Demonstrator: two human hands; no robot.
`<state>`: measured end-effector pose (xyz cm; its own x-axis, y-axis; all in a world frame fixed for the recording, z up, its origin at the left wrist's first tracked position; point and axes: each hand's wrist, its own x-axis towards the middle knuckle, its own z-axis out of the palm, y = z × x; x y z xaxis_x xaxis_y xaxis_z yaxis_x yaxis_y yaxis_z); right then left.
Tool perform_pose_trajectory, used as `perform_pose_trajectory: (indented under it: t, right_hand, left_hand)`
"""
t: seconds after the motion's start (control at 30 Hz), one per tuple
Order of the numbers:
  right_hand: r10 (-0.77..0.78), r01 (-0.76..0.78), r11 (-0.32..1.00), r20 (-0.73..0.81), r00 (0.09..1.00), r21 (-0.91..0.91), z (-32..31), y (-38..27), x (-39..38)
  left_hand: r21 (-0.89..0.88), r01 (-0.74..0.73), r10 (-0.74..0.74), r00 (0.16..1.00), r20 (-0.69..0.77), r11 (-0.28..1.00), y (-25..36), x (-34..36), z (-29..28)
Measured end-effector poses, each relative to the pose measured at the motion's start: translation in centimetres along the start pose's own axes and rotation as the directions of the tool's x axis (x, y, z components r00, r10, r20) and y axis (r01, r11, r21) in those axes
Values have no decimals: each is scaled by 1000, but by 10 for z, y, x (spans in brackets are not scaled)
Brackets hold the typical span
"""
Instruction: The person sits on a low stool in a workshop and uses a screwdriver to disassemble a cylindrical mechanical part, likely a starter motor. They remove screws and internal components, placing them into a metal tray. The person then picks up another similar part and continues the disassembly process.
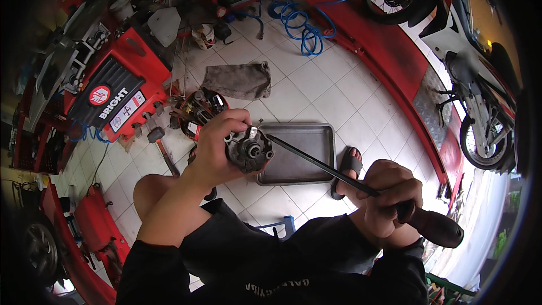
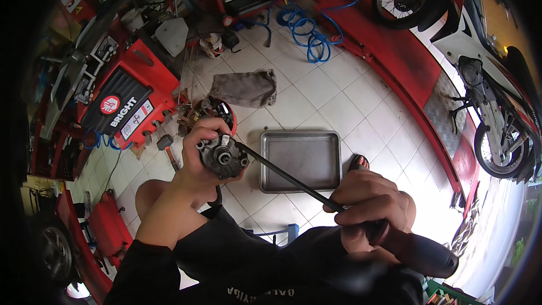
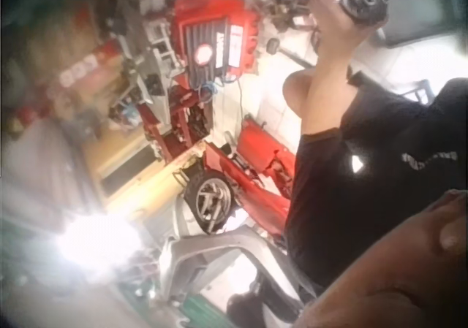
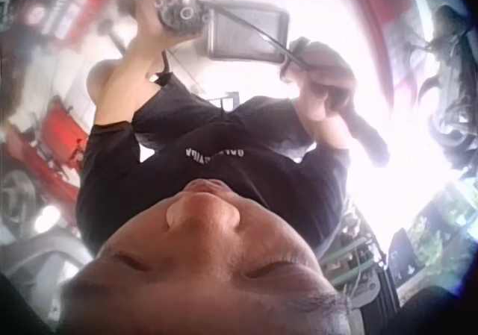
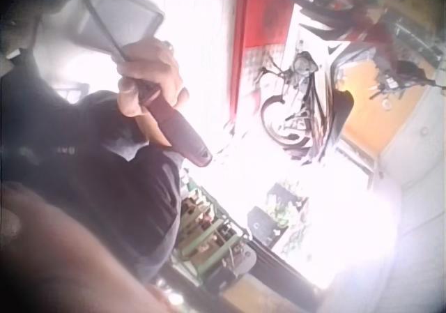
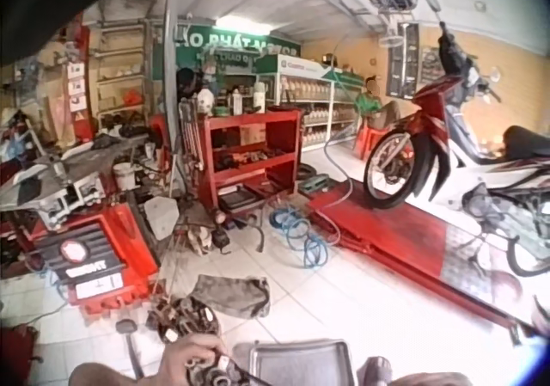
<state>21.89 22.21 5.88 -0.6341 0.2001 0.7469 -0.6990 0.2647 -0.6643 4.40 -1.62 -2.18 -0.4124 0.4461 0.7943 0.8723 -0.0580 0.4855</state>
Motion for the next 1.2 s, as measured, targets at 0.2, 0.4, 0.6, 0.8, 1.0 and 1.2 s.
perform_pose_trajectory:
  t: [0.2,0.4,0.6,0.8,1.0,1.2]
  right_hand:
    - [-58,62,997,91,994,-36,-9,0,0]
    - [-55,69,995,192,980,-67,-10,2,1]
    - [18,1,998,301,954,-64,-11,4,4]
    - [91,-75,995,325,941,-63,-16,7,13]
    - [207,-203,969,-13,978,142,-23,9,14]
    - [288,-292,955,62,956,60,-23,21,21]
  left_hand:
    - [51,-34,30,996,88,998,-2,-7,0]
    - [25,-18,15,995,96,1000,-6,-9,2]
    - [61,22,-30,991,130,998,4,0,4]
    - [31,147,-150,975,164,989,4,-9,9]
    - [-184,382,-363,923,130,906,6,-15,14]
    - [-77,45,-38,995,91,996,5,-6,5]
